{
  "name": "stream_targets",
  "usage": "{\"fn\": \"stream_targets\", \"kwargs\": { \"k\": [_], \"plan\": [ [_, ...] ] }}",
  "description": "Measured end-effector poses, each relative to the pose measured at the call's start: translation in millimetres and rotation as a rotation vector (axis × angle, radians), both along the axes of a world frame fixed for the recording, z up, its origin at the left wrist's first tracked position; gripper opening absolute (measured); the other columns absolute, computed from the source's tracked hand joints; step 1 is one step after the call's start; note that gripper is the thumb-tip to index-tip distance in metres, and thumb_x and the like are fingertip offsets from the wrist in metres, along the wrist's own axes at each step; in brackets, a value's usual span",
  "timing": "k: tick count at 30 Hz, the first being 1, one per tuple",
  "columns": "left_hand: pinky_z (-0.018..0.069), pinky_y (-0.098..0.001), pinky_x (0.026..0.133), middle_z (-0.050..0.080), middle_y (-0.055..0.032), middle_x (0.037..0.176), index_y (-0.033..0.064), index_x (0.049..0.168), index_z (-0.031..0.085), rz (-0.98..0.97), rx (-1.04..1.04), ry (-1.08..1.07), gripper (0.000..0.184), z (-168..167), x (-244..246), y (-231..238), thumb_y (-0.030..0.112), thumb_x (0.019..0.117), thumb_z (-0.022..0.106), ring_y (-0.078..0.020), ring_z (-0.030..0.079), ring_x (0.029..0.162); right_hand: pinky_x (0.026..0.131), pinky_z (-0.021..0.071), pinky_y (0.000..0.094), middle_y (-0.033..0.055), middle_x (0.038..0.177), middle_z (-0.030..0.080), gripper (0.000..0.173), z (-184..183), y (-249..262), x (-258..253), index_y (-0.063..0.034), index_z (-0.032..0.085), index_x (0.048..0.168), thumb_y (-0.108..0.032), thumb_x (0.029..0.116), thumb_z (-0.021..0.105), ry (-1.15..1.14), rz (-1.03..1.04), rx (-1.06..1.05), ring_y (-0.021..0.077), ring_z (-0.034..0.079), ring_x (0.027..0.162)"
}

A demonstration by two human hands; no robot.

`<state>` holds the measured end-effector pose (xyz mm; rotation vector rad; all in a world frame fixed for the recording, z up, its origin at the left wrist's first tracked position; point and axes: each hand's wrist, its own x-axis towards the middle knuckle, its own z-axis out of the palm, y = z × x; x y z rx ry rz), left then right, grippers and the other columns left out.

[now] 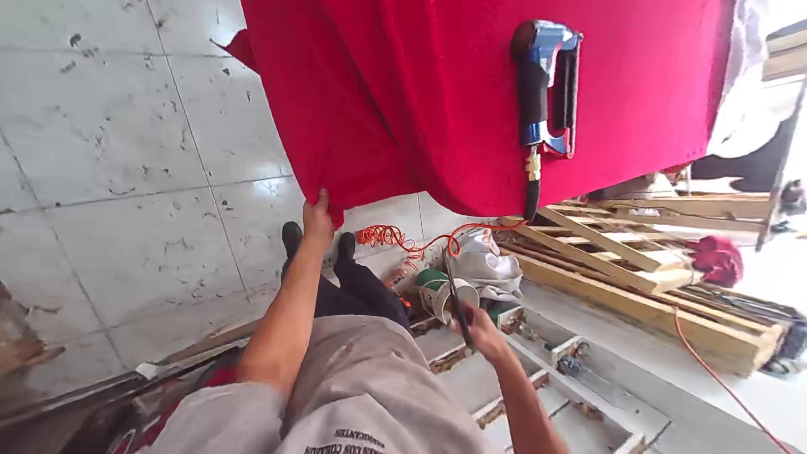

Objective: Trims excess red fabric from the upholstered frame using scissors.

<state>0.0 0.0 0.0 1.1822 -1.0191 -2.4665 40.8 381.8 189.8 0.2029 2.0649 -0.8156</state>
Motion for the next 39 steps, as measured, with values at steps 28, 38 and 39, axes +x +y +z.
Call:
{"fn": "stream_targets", "kwargs": {
  "k": [28, 38, 39],
  "plan": [
    [0.0607, -0.0372, 0.085, 0.074, -0.0096, 0.094, -0.0017, 0.110, 0.068, -0.407, -0.286, -0.091, 0.034, -22, 1, -3, 0.029, 0.1067, 0.054, -0.0128, 0.073, 0.087, 0.058, 0.0520, 0.0357, -0.0043, 0.065, 0.058, 0.048, -69, -107, -148, -0.0116, 0.065, 0.084, -0.057, 0.0782, 0.079, 0.176, 0.510, 0.099, 0.0098, 0.057, 0.057],
    [0.0595, -0.0400, 0.085, 0.073, -0.0097, 0.091, -0.0005, 0.106, 0.070, -0.508, -0.421, -0.151, 0.039, -10, 19, -18, 0.035, 0.1060, 0.053, -0.0142, 0.072, 0.084, 0.062, 0.0531, 0.0292, -0.0055, 0.074, 0.062, 0.058, -66, -76, -123, -0.0092, 0.065, 0.099, -0.063, 0.0798, 0.072, -0.054, 0.446, -0.046, 0.0058, 0.059, 0.063],
    [0.0597, -0.0396, 0.084, 0.073, -0.0094, 0.091, -0.0006, 0.106, 0.070, -0.492, -0.408, -0.143, 0.038, -10, 20, -16, 0.034, 0.1060, 0.053, -0.0137, 0.072, 0.084, 0.062, 0.0528, 0.0298, -0.0055, 0.074, 0.061, 0.060, -64, -84, -125, -0.0089, 0.065, 0.100, -0.065, 0.0795, 0.072, -0.034, 0.455, -0.045, 0.0059, 0.059, 0.063]
  ]
}}
